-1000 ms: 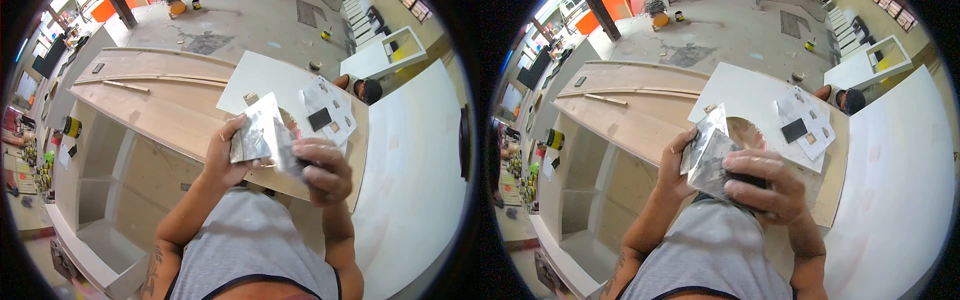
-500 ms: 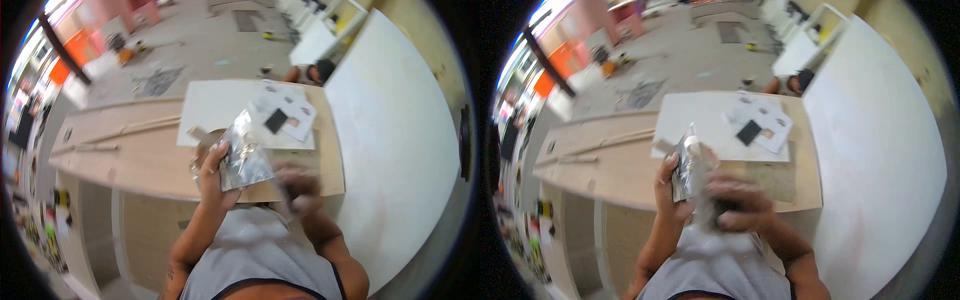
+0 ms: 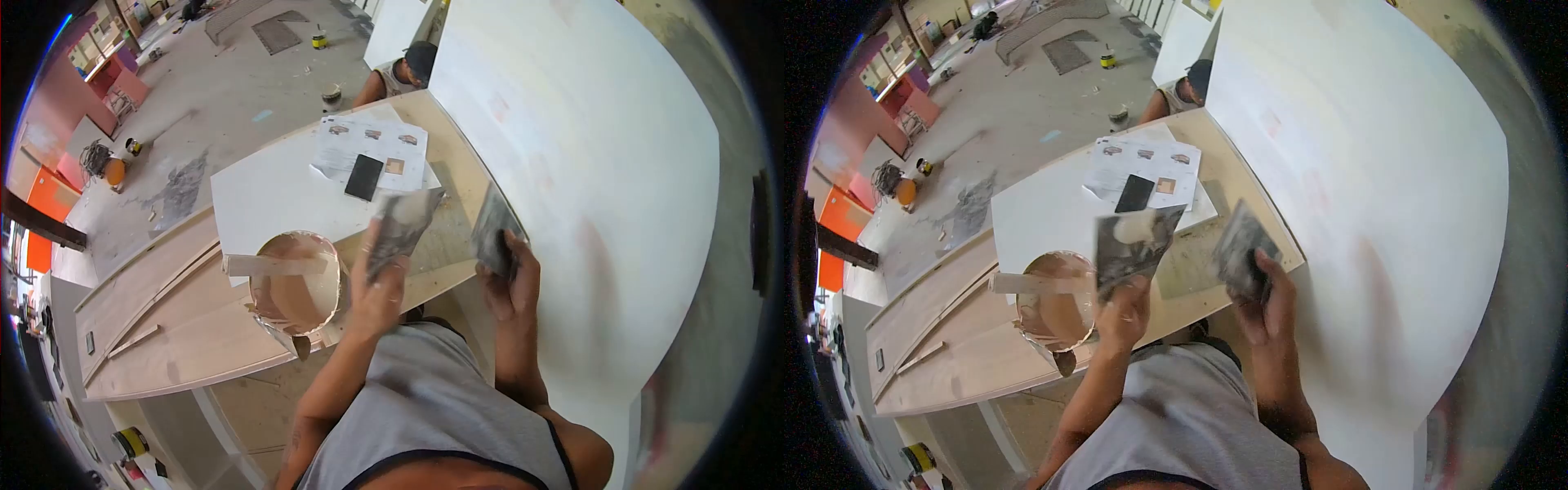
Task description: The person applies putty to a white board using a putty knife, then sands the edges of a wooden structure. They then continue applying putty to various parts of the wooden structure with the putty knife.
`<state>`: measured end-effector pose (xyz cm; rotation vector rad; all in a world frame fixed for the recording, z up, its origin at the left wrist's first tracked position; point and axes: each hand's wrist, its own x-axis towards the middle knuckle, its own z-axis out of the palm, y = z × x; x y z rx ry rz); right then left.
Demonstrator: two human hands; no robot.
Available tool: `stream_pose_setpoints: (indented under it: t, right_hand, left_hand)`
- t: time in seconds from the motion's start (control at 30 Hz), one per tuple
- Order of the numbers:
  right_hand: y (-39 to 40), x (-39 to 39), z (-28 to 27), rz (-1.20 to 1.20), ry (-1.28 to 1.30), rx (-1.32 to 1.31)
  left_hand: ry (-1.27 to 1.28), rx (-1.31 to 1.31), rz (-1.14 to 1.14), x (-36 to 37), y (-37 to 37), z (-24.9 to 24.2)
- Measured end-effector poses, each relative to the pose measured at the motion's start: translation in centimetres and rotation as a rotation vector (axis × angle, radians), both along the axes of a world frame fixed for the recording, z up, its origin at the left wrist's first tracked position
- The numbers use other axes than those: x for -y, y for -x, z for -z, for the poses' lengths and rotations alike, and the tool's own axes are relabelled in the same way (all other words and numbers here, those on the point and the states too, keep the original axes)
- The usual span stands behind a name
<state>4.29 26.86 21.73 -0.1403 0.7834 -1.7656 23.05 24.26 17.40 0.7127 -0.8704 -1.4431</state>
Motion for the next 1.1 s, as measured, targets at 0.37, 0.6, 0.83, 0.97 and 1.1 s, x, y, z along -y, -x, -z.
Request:
stream_pose_setpoints:
  t: [0.37,0.6,0.83,0.97,1.1]
  right_hand:
    - [2.2,-1.5,-1.4,-0.382,-0.01,0.018]
    - [5.1,14.0,-8.1,-0.345,-0.107,-2.024]
    - [8.6,39.9,-4.3,-0.484,0.384,-3.613]
    - [9.7,48.9,-0.9,-0.486,0.458,-3.841]
    - [12.2,50.2,0.5,-0.415,0.604,-3.879]
  left_hand:
    - [0.788,0.655,0.209,2.5,-0.3,1.7]
    - [0.209,0.453,0.207,-0.1,0.1,14.8]
    - [0.128,0.575,0.017,0.7,-1.9,19.7]
    - [0.061,0.499,-0.015,0.1,-1.6,19.4]
    - [0.102,0.476,-0.04,0.1,-1.1,19.4]
